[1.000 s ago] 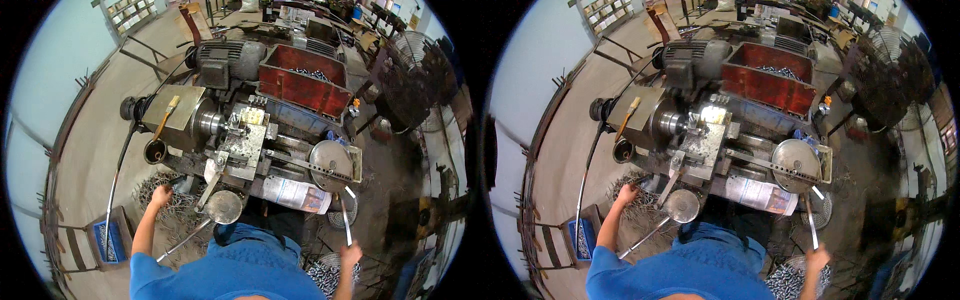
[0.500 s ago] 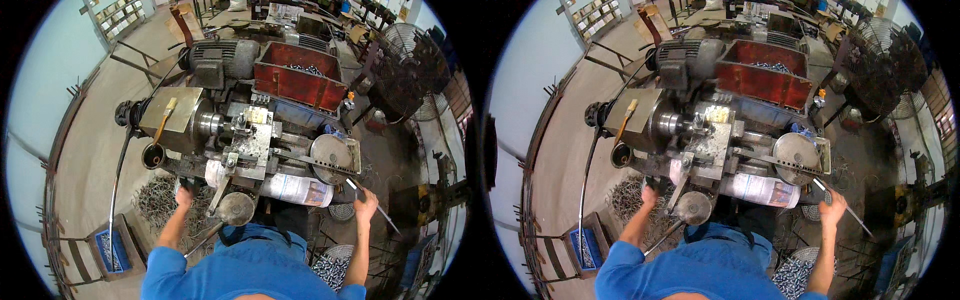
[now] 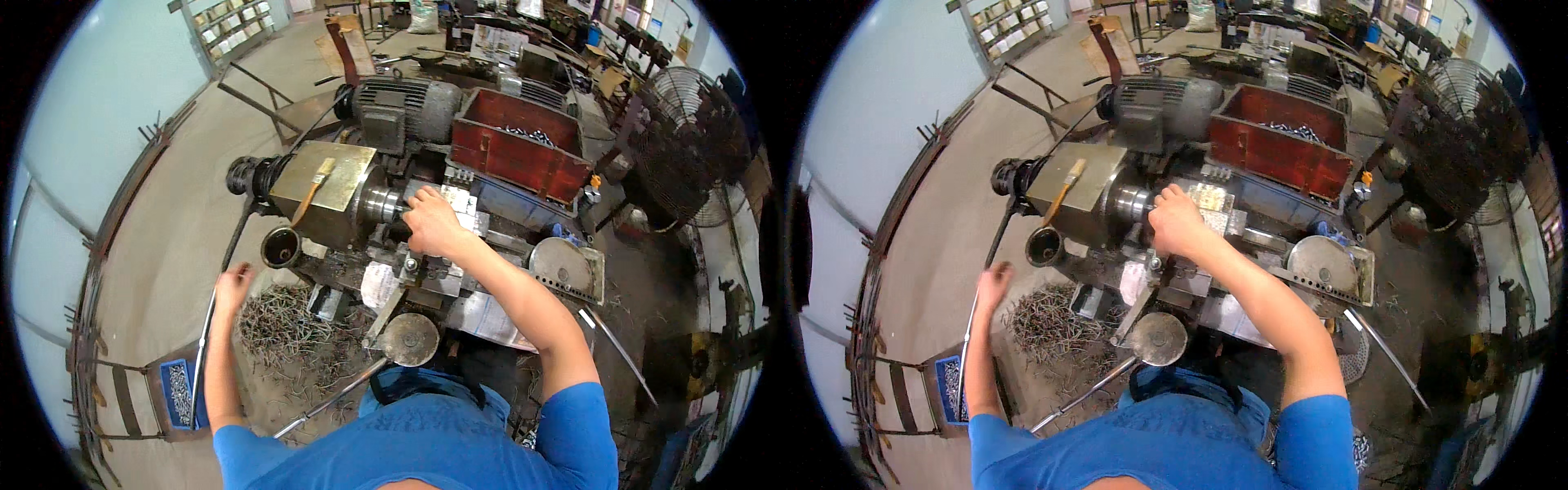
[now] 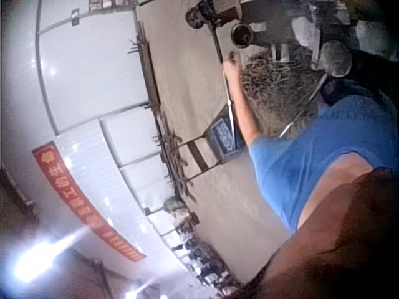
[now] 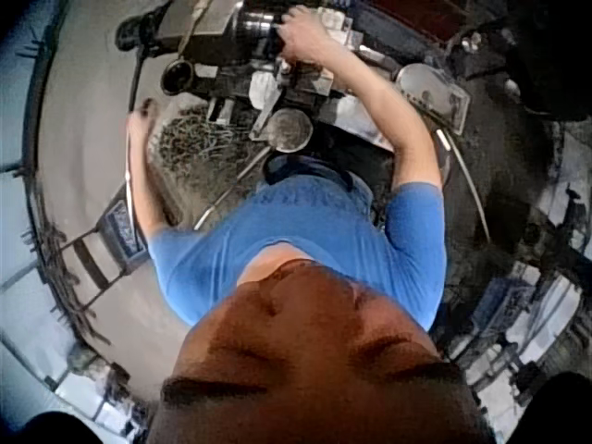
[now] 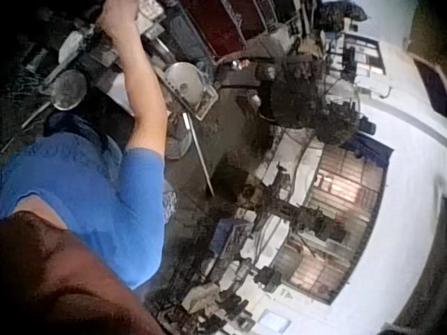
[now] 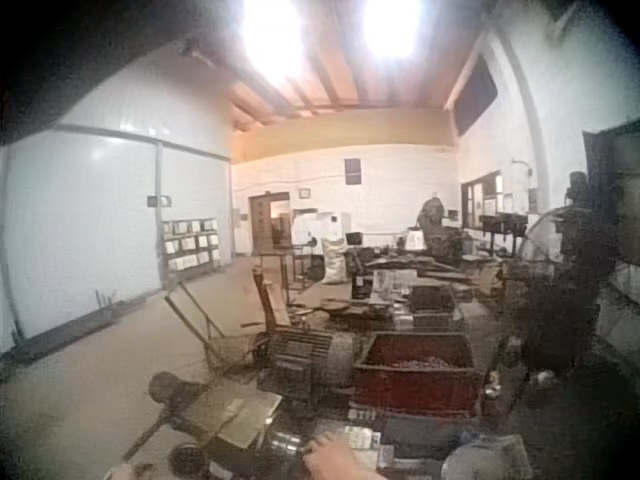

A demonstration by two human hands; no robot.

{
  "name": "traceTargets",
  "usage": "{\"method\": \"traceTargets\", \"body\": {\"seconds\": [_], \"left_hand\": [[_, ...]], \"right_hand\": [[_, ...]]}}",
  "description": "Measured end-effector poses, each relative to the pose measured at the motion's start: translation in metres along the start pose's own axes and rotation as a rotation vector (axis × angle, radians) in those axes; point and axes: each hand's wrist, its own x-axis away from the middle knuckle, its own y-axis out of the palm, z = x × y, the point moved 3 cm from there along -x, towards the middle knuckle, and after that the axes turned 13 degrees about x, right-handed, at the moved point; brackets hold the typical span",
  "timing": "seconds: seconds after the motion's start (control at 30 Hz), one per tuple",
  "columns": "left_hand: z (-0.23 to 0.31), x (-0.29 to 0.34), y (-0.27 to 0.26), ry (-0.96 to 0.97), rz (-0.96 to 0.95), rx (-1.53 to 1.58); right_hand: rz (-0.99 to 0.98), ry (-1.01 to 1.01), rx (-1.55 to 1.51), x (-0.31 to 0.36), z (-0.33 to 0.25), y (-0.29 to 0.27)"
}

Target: The person operates a manual lathe to machine small metal components. They mount a metal workpiece into the chuck, use levers to control the machine's movement, and then remove the finished piece and place it into a bin with other parts.

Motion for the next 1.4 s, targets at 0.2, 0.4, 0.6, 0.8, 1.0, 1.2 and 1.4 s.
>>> {"method": "traceTargets", "body": {"seconds": [0.2, 0.4, 0.6, 0.8, 1.0, 1.2, 1.4], "left_hand": [[-0.136, 0.061, -0.062, -0.649, 0.128, 0.06], [-0.089, 0.078, -0.026, -0.489, 0.293, -0.164], [-0.034, 0.093, -0.008, -0.538, 0.307, -0.164], [-0.015, 0.11, 0.002, -0.426, 0.265, -0.264], [-0.023, 0.078, -0.02, -0.344, -0.117, 0.077], [-0.053, 0.025, 0.008, -0.29, -0.159, 0.402], [-0.085, 0.018, 0.023, -0.303, -0.224, 0.746]], "right_hand": [[-0.246, -0.068, 0.084, -0.031, -0.01, 0.015], [-0.315, -0.044, 0.035, -0.035, -0.008, 0.014], [-0.26, -0.035, 0.072, -0.036, -0.009, 0.026], [-0.251, 0.009, 0.103, -0.035, -0.016, 0.024], [0.193, 0.145, 0.058, -0.008, 0.04, -0.03], [0.315, 0.543, 0.128, 0.054, 0.137, -0.108], [0.352, 0.649, 0.018, 0.213, 0.133, -0.107]]}}
